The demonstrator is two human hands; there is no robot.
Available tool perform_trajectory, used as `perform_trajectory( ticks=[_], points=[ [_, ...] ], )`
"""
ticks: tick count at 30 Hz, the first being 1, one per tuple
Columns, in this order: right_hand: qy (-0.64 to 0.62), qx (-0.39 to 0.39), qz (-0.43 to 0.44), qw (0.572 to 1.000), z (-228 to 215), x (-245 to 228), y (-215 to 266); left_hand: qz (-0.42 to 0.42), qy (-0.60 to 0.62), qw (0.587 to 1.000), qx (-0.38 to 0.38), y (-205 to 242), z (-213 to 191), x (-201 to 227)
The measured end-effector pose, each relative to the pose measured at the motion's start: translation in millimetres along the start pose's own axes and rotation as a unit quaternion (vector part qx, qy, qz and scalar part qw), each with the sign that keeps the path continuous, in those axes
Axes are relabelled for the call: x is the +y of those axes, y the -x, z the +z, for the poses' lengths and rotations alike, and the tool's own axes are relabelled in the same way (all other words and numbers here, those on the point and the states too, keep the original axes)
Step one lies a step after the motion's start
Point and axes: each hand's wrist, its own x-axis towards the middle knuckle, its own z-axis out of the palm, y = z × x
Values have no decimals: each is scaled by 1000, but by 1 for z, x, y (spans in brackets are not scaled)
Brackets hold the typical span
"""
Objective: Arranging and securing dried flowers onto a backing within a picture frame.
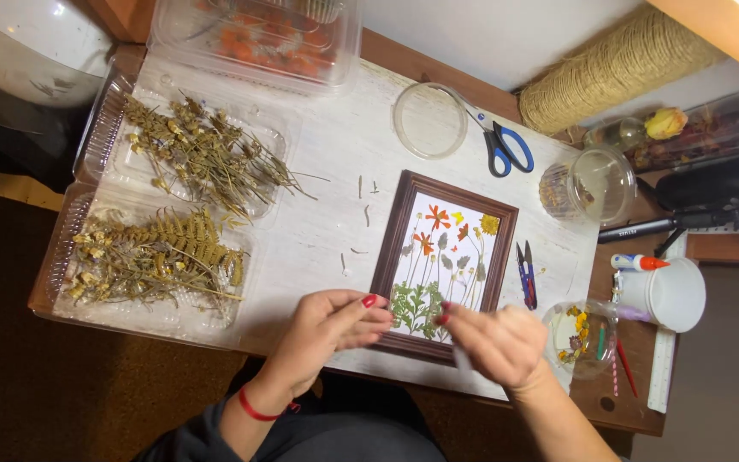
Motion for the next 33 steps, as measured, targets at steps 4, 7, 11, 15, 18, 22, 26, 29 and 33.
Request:
perform_trajectory(
  ticks=[4,7,11,15,18,22,26,29,33],
  points=[
    [20,-21,-121,992,-19,-3,-13,-133,156,977,-64,1,20,7],
    [36,-17,-156,987,-29,0,-16,-152,145,975,-74,1,31,13],
    [43,-18,-173,984,-35,2,-16,-151,147,974,-78,1,36,11],
    [47,-10,-177,983,-33,0,-10,-160,140,974,-72,3,42,10],
    [51,-8,-173,984,-33,-2,-6,-162,143,973,-78,3,44,9],
    [50,-19,-146,988,-35,-5,0,-160,139,975,-68,2,47,7],
    [41,-4,-111,993,-35,-9,12,-117,86,988,-58,-1,48,-3],
    [-1,18,-2,1000,-25,-16,37,-43,27,997,-57,-2,46,-14],
    [-216,132,538,804,12,-49,79,47,-39,998,-24,1,51,-12]
  ],
)
